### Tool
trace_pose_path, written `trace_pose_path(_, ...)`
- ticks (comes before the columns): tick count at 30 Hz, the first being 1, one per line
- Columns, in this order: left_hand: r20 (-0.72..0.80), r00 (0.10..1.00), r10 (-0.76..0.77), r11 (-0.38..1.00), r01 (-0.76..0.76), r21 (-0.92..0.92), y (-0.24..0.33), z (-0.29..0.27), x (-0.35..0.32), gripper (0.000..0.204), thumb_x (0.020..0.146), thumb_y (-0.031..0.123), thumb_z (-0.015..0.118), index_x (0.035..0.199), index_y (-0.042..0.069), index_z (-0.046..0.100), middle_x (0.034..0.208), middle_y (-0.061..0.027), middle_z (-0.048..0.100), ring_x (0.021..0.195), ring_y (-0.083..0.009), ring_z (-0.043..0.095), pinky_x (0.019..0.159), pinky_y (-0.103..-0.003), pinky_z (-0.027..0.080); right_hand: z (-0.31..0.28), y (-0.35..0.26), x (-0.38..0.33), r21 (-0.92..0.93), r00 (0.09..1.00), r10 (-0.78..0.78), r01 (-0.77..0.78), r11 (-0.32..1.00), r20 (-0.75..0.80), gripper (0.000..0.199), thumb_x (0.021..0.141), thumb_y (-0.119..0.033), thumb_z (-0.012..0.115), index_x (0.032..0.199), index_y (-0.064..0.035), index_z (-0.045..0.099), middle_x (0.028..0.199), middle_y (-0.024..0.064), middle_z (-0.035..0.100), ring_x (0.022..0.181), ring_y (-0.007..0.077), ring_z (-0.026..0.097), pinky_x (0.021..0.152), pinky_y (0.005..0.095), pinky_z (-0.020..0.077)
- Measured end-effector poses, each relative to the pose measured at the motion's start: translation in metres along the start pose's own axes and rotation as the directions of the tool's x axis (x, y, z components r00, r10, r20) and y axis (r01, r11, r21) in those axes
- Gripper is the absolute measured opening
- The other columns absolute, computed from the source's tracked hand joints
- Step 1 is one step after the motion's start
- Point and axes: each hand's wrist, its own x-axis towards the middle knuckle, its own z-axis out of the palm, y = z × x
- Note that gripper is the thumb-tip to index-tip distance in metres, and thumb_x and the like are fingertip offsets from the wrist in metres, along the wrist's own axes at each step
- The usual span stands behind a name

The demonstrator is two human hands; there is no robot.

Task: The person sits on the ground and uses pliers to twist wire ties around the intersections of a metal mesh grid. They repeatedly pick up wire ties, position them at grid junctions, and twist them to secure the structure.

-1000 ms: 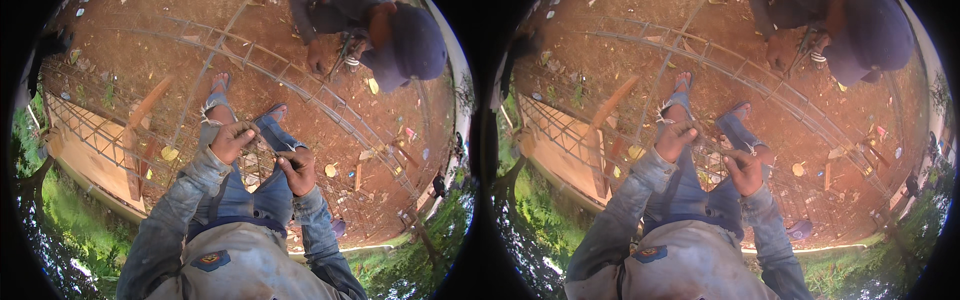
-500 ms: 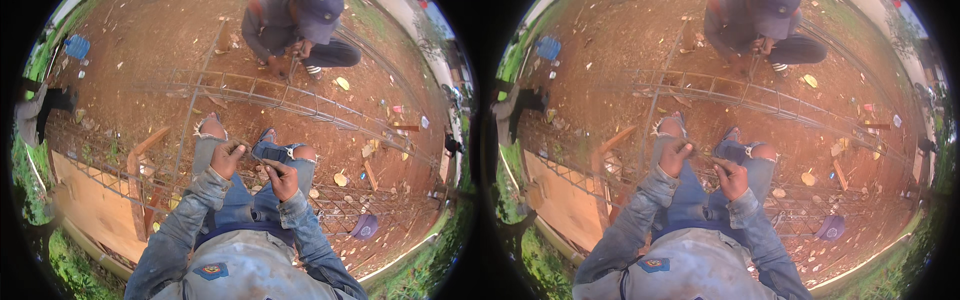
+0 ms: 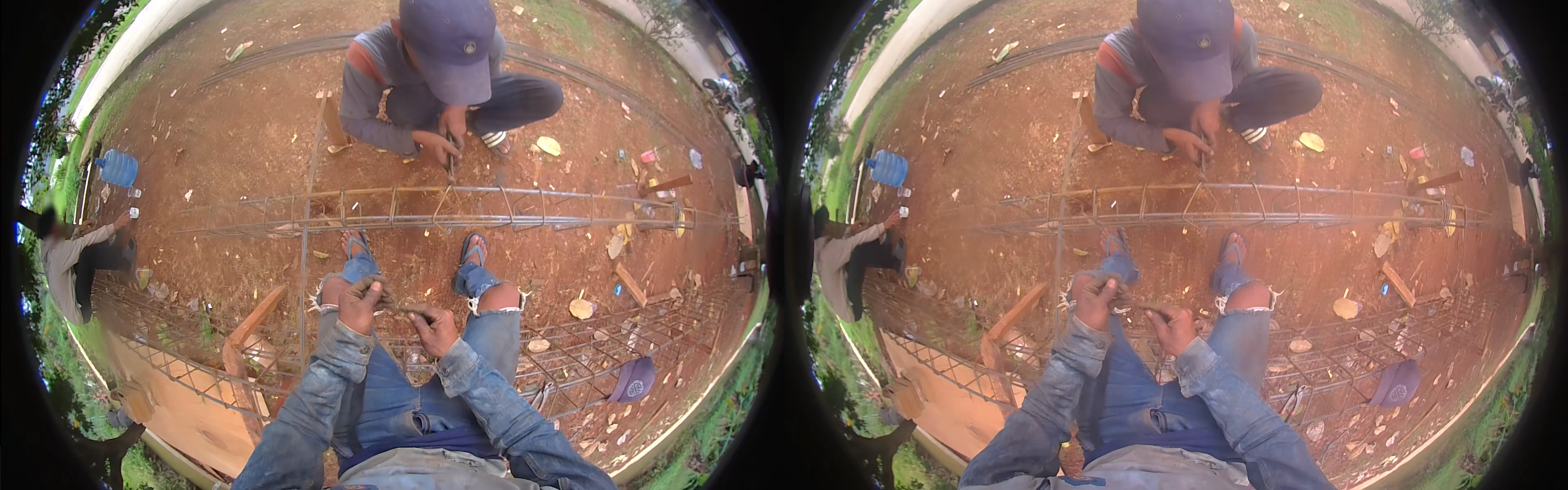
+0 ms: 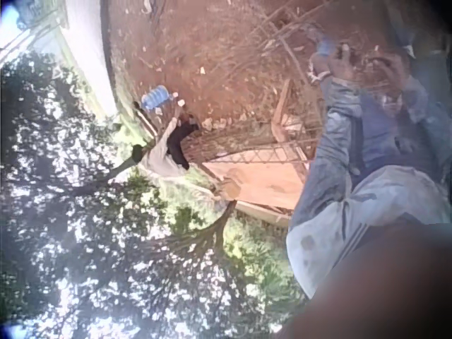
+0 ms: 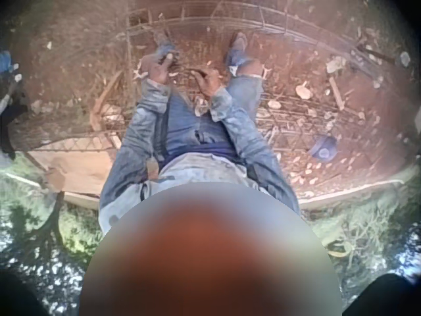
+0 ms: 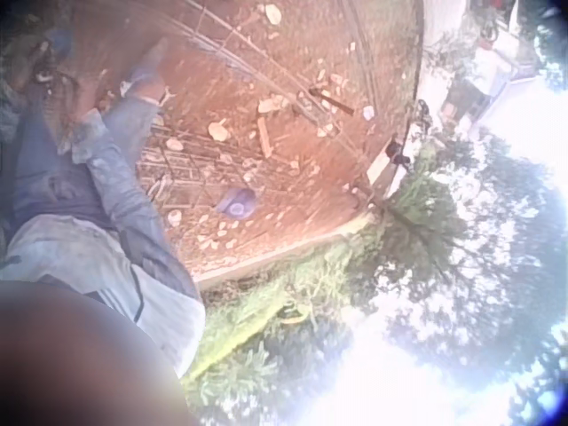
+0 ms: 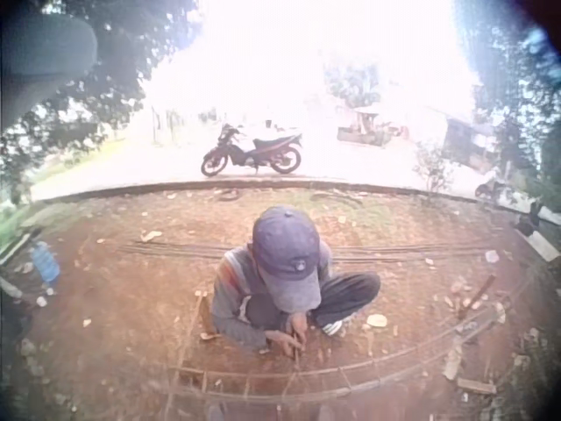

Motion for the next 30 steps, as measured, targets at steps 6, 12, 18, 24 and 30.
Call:
trace_pose_path(6, 0.149, 0.989, 0.001, 0.940, -0.052, 0.337, 0.005, 0.010, 0.069, 0.032, 0.087, 0.017, 0.059, 0.111, -0.004, 0.056, 0.094, -0.0148, 0.065, 0.084, -0.0216, 0.063, 0.076, -0.033, 0.052, 0.008, 0.038, 0.040, 0.418, 0.964, 0.266, -0.233, 0.878, -0.023, 0.019, 0.088, -0.012, 0.057, 0.104, -0.0027, 0.064, 0.064, -0.0034, 0.053, 0.055, 0.0033, 0.043, 0.047, 0.0206, 0.0346)
trace_pose_path(12, 0.343, 0.927, 0.153, 0.026, -0.350, 0.936, -0.048, -0.037, 0.213, 0.041, 0.082, 0.027, 0.061, 0.118, 0.009, 0.056, 0.123, -0.0146, 0.053, 0.121, -0.0307, 0.043, 0.105, -0.044, 0.027, 0.006, 0.098, 0.057, 0.501, 0.826, 0.546, -0.417, 0.758, -0.139, 0.024, 0.089, -0.014, 0.057, 0.107, 0.0006, 0.059, 0.066, -0.0009, 0.053, 0.050, 0.0059, 0.044, 0.044, 0.0216, 0.0361)
trace_pose_path(18, 0.323, 0.946, 0.021, 0.087, -0.323, 0.942, -0.102, -0.046, 0.261, 0.040, 0.078, 0.038, 0.062, 0.113, 0.019, 0.061, 0.119, -0.0105, 0.057, 0.119, -0.0260, 0.044, 0.104, -0.044, 0.026, 0.009, 0.130, 0.055, 0.531, 0.709, 0.693, -0.542, 0.652, -0.128, 0.020, 0.091, -0.013, 0.051, 0.107, -0.0007, 0.054, 0.068, 0.0034, 0.056, 0.048, 0.0091, 0.047, 0.039, 0.0215, 0.0351)
trace_pose_path(24, 0.289, 0.956, 0.056, 0.126, -0.294, 0.947, -0.098, -0.042, 0.245, 0.037, 0.078, 0.039, 0.063, 0.109, 0.020, 0.063, 0.121, -0.0075, 0.055, 0.118, -0.0269, 0.044, 0.102, -0.045, 0.030, 0.036, 0.190, 0.115, 0.435, 0.636, 0.764, -0.661, 0.612, -0.108, 0.021, 0.091, -0.013, 0.052, 0.110, -0.0069, 0.057, 0.072, 0.0048, 0.059, 0.047, 0.0102, 0.045, 0.038, 0.0266, 0.0362)
trace_pose_path(30, 0.144, 0.976, -0.165, 0.064, -0.135, 0.989, -0.049, -0.007, 0.239, 0.042, 0.076, 0.041, 0.064, 0.112, 0.020, 0.061, 0.116, -0.0097, 0.058, 0.116, -0.0287, 0.047, 0.098, -0.043, 0.036, 0.046, 0.225, 0.189, 0.437, 0.727, 0.649, -0.520, 0.734, -0.225, 0.025, 0.089, -0.010, 0.055, 0.113, -0.0029, 0.058, 0.078, 0.0068, 0.063, 0.057, 0.0117, 0.053, 0.047, 0.0271, 0.0423)
